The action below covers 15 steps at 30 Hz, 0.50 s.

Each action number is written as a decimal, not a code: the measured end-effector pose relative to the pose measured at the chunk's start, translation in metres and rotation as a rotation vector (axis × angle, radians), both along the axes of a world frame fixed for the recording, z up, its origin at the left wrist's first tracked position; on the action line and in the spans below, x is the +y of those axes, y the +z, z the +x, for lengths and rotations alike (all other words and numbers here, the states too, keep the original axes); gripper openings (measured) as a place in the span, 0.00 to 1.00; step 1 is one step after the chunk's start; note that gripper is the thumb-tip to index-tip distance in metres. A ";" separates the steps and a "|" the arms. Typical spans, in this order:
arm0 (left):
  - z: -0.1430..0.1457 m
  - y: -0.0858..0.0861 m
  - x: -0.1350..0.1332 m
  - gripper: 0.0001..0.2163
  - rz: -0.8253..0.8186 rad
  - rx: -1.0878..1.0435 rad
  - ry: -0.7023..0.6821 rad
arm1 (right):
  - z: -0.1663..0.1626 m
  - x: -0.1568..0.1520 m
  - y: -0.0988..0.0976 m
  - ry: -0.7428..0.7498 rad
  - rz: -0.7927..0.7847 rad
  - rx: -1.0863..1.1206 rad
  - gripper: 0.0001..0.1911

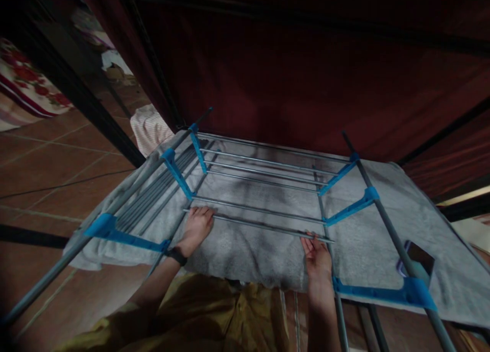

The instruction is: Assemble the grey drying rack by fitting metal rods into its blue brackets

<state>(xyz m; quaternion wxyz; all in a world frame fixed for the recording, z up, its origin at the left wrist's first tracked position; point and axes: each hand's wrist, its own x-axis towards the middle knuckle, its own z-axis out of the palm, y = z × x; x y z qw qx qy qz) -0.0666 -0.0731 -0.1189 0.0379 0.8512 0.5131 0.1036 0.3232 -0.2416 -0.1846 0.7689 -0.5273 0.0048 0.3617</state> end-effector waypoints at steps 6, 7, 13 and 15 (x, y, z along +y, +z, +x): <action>-0.014 -0.003 0.004 0.14 0.082 -0.057 0.136 | 0.004 -0.003 -0.002 -0.019 0.017 -0.002 0.07; -0.016 -0.003 0.004 0.14 0.087 -0.075 0.159 | 0.004 -0.003 -0.003 -0.020 0.011 -0.003 0.07; -0.019 -0.001 0.005 0.12 0.055 -0.257 0.338 | 0.002 -0.001 -0.001 -0.037 -0.008 0.036 0.09; -0.021 -0.001 0.008 0.10 0.010 -0.387 0.409 | 0.000 0.001 0.001 -0.044 0.003 0.041 0.10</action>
